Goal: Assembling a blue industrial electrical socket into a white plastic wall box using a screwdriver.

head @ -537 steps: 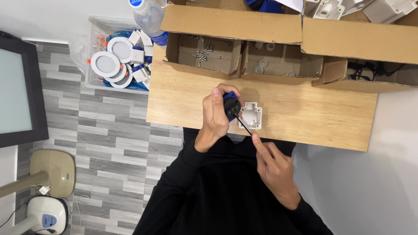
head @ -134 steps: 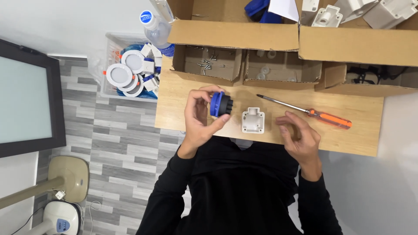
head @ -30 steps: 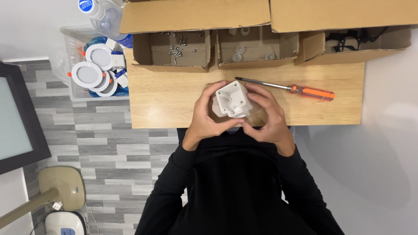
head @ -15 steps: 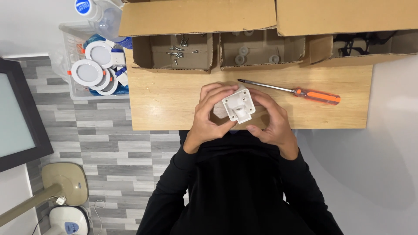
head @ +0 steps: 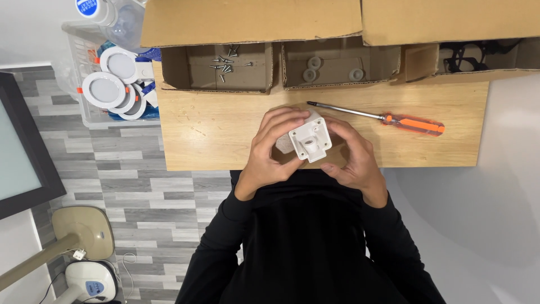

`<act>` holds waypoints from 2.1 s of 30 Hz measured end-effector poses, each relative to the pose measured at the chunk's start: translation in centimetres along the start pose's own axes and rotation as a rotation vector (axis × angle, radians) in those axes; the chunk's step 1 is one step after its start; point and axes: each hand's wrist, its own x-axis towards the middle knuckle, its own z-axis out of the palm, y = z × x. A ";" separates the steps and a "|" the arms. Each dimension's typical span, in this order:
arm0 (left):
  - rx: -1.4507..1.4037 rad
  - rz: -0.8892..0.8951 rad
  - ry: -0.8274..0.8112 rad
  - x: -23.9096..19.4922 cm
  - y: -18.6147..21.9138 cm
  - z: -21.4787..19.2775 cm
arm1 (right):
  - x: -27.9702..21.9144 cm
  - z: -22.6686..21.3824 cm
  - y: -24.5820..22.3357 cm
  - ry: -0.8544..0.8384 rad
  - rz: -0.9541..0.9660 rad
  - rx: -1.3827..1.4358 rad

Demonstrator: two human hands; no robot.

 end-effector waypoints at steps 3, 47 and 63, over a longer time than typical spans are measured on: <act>0.004 -0.002 0.000 0.0 0.0 0.0 | -0.1 0.1 0.2 0.001 0.007 -0.003; 0.026 -0.014 -0.005 0.0 0.2 0.0 | 0.0 -0.1 -0.2 -0.029 0.087 -0.017; 0.027 -0.022 -0.010 -0.1 0.2 0.0 | 0.2 0.0 -0.4 -0.024 0.099 -0.019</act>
